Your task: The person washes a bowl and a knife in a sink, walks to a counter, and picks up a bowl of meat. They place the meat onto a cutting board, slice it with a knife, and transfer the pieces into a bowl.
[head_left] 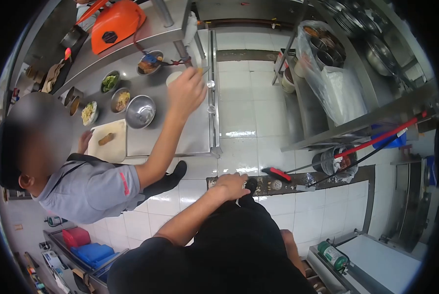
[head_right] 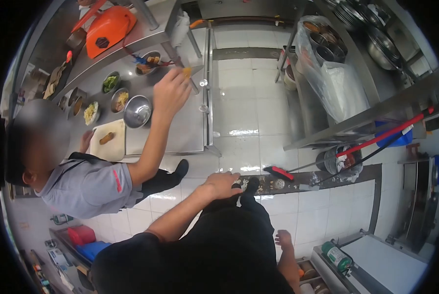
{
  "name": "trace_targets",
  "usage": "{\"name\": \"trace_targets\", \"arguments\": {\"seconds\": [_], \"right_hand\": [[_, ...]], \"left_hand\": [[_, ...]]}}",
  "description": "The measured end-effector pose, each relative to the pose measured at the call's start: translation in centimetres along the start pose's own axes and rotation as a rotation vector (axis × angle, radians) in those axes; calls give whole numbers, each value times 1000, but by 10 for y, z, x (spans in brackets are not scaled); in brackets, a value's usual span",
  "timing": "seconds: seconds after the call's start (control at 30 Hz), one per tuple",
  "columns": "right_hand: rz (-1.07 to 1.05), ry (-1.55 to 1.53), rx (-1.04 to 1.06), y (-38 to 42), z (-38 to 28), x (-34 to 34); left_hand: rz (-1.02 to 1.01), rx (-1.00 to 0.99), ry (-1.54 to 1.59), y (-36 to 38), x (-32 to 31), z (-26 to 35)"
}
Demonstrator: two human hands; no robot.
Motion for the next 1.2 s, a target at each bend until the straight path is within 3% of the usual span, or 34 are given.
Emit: {"name": "trace_targets", "arguments": {"seconds": [0.1,0.17,0.2,0.33,0.5,0.53,0.63,0.7,0.9,0.97,1.03,1.07,1.1,1.17,1.2], "right_hand": [[-62,533,314,-5,4,-11],[138,159,124,-15,15,-4],[147,203,132,-15,12,3],[30,752,269,-34,3,28],[-56,1394,469,-73,-16,64],[-73,1292,431,-75,-29,77],[-67,376,88,-36,-94,79],[20,28,-46,-8,-133,72],[-13,89,-122,-41,-157,81],[-23,137,-60,-55,-179,69],[-40,199,61,-65,-212,48],[-67,240,103,-68,-227,34],[-73,190,146,-68,-244,21],[-101,109,235,-59,-270,-5],[-104,115,223,-57,-268,-16]], "left_hand": [[-58,-22,-3,2,-22,4],[-79,-70,-39,6,-34,8],[-88,-93,-52,8,-39,10],[-48,-21,11,11,-38,7],[159,33,125,14,-24,6],[167,44,133,15,-24,6],[178,71,150,16,-32,8],[174,90,170,17,-40,10],[236,216,272,28,-22,8],[568,166,345,23,-11,-3],[891,258,374,29,23,-27],[1148,257,333,32,47,-41],[1109,315,554,32,72,-61],[1393,328,515,20,111,-98],[1283,419,551,14,129,-112]]}}
Point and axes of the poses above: each hand's wrist, its own y-axis away from the middle knuckle, its own x-axis out of the back of the hand, z = x × y, the point moved 6 cm from there along -y, towards the middle knuckle, and after that the axes turned 9 degrees about -z, right-handed, at the moved point
